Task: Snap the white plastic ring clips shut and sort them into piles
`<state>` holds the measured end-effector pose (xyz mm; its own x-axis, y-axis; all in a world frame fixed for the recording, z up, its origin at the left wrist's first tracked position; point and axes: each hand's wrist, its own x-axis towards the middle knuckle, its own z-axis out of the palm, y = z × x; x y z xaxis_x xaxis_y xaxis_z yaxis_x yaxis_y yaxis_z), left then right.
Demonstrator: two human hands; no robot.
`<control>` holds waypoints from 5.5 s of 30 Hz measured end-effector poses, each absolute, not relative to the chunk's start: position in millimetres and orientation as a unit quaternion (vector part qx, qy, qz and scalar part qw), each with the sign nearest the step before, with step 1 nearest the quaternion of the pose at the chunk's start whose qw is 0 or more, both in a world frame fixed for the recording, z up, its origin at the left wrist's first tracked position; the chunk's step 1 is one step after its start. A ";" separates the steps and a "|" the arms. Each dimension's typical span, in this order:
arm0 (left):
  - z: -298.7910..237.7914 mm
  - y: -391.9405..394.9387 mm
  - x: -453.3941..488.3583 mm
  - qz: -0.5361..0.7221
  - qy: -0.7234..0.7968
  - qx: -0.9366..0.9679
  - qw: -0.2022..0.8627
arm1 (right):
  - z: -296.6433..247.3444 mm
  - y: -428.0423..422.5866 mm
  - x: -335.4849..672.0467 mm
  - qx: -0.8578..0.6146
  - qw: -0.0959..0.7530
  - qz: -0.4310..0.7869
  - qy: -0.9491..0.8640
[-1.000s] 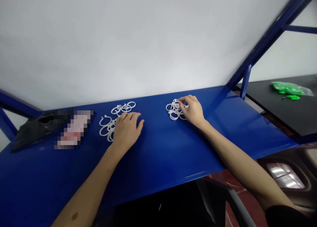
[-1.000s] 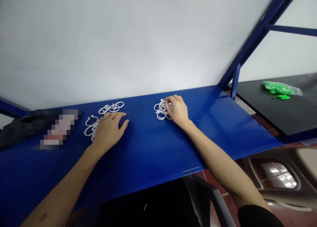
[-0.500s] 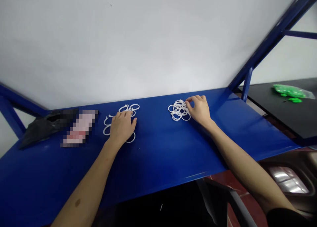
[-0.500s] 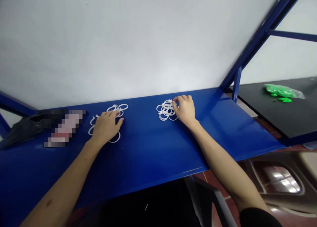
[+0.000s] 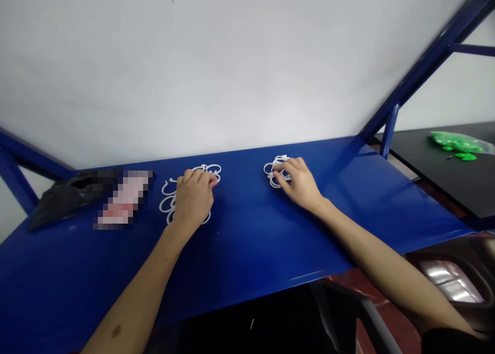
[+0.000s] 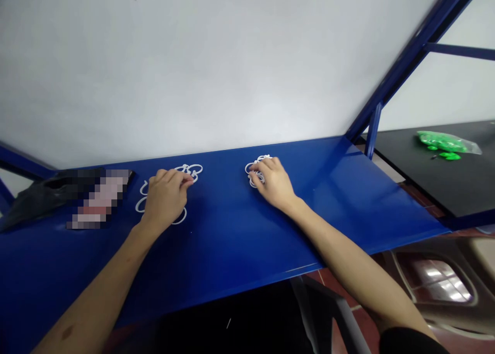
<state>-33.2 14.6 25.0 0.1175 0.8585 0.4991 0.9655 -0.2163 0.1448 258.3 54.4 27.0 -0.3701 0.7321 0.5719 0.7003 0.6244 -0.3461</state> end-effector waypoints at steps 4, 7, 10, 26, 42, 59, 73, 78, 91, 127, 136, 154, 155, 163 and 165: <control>34.1 3.2 -13.8 -0.320 -0.536 -0.781 -0.005 | 26.5 29.5 237.2 -0.330 0.320 0.133 -0.878; 38.9 -5.3 -0.1 -0.346 -0.484 -0.795 -0.119 | 24.2 19.7 228.7 -0.272 0.296 0.189 -0.896; 39.5 -10.6 8.3 -0.352 -0.472 -0.784 -0.199 | 21.1 18.5 226.3 -0.244 0.299 0.247 -0.889; 30.4 -12.4 10.8 -0.372 -0.500 -0.672 -0.399 | 17.7 20.8 226.8 -0.263 0.412 0.288 -0.823; 26.0 -12.0 18.3 -0.410 -0.514 -0.612 -0.439 | 17.3 15.9 224.7 -0.290 0.427 0.353 -0.781; 10.1 -26.8 24.2 -0.368 -0.517 -0.766 -0.102 | 14.9 5.8 228.3 -0.261 0.390 0.257 -0.845; 7.5 14.6 -27.2 -0.188 -0.612 -0.768 0.023 | 23.7 80.9 279.1 -0.514 0.389 0.060 -0.762; 1.3 20.0 -37.4 -0.138 -0.600 -0.785 0.066 | 16.7 105.2 305.8 -0.600 0.354 0.052 -0.716; 13.7 7.0 -12.0 -0.211 -0.562 -0.800 -0.016 | 27.9 81.2 287.6 -0.505 0.409 -0.034 -0.759; 24.0 -20.8 20.2 -0.299 -0.522 -0.742 -0.294 | 13.8 14.3 230.5 -0.241 0.356 0.304 -0.850; 12.4 -22.6 20.7 -0.301 -0.494 -0.797 -0.176 | 7.8 9.4 231.4 -0.215 0.366 0.222 -0.877; 0.4 22.7 -46.4 -0.125 -0.652 -0.744 0.080 | 19.9 94.9 298.8 -0.577 0.370 0.048 -0.726; 0.6 22.2 -46.7 -0.119 -0.651 -0.745 0.086 | 19.6 97.1 301.8 -0.596 0.353 0.045 -0.720; 16.6 12.2 -35.2 -0.097 -0.683 -0.710 0.141 | 25.1 90.0 299.2 -0.620 0.331 -0.020 -0.711; 18.1 10.4 -35.0 -0.075 -0.686 -0.710 0.140 | 27.1 84.5 294.1 -0.595 0.346 -0.031 -0.724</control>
<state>-35.0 10.4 18.1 0.0471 0.9533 0.2983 0.9953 -0.0193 -0.0952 294.1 84.5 27.1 -0.0516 0.8413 0.5380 0.8841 0.2890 -0.3672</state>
